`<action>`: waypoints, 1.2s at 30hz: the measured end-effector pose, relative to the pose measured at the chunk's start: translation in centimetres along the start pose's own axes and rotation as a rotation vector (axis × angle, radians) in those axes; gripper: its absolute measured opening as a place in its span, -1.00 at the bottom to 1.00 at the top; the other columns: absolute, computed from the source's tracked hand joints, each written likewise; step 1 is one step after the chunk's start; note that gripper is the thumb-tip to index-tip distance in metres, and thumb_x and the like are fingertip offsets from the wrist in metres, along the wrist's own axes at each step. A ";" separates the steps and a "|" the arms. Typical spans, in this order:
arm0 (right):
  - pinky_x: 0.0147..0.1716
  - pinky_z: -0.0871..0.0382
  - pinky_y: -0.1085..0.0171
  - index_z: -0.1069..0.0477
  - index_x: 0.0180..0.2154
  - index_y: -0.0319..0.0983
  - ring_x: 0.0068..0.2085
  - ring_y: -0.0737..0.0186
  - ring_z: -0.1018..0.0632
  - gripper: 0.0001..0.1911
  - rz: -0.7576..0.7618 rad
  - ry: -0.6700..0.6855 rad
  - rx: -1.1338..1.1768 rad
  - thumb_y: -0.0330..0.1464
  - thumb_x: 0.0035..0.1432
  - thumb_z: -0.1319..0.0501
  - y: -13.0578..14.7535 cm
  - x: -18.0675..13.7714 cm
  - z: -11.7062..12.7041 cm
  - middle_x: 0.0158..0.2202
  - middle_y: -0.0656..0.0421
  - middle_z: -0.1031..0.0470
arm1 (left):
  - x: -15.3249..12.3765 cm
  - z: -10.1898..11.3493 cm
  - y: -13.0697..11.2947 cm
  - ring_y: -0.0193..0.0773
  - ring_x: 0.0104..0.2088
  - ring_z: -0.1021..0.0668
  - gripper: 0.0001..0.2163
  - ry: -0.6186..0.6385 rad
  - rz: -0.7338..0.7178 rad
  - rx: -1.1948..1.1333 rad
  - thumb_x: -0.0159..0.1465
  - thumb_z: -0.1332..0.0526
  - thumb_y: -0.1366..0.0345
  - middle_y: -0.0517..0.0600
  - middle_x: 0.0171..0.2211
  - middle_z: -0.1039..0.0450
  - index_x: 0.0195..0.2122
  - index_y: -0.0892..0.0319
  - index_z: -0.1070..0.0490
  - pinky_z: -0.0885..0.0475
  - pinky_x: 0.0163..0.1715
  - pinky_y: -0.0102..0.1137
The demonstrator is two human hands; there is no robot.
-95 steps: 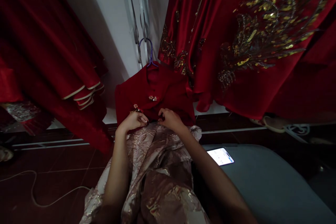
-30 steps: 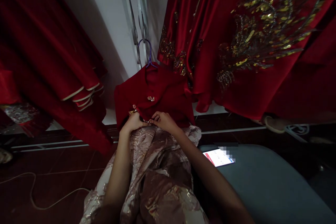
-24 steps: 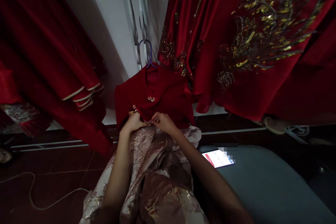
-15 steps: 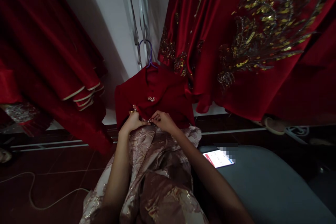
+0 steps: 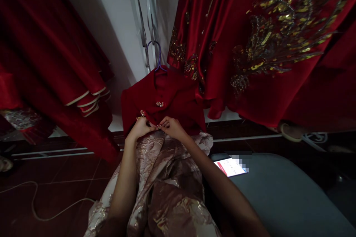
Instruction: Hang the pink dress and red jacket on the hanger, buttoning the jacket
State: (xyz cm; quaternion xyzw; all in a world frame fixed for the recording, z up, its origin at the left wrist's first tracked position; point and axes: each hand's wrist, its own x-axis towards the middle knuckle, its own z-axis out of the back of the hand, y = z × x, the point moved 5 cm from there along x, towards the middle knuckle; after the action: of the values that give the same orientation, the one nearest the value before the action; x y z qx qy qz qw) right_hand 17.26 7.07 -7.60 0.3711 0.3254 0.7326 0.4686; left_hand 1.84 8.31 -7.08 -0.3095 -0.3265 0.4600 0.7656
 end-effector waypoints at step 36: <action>-0.35 -0.42 0.30 -0.45 -0.40 -0.29 -0.40 0.31 -0.53 -0.75 -0.129 0.389 0.137 -0.28 -0.15 -0.31 1.4 -1.1 2.8 -0.42 0.14 -0.54 | -1.0 2.1 2.9 -0.46 -0.55 -0.50 -0.82 -0.303 0.436 -0.872 -0.01 -0.31 0.25 -0.09 -0.57 -0.44 -0.44 0.25 -0.41 -0.52 -0.37 -0.46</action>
State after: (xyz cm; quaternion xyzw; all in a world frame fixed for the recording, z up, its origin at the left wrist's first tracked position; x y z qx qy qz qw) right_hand 19.34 5.91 -5.30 0.2321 0.4819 0.7352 0.4164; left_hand -1.64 8.83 -8.28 -0.5910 -0.5232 0.4696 0.3954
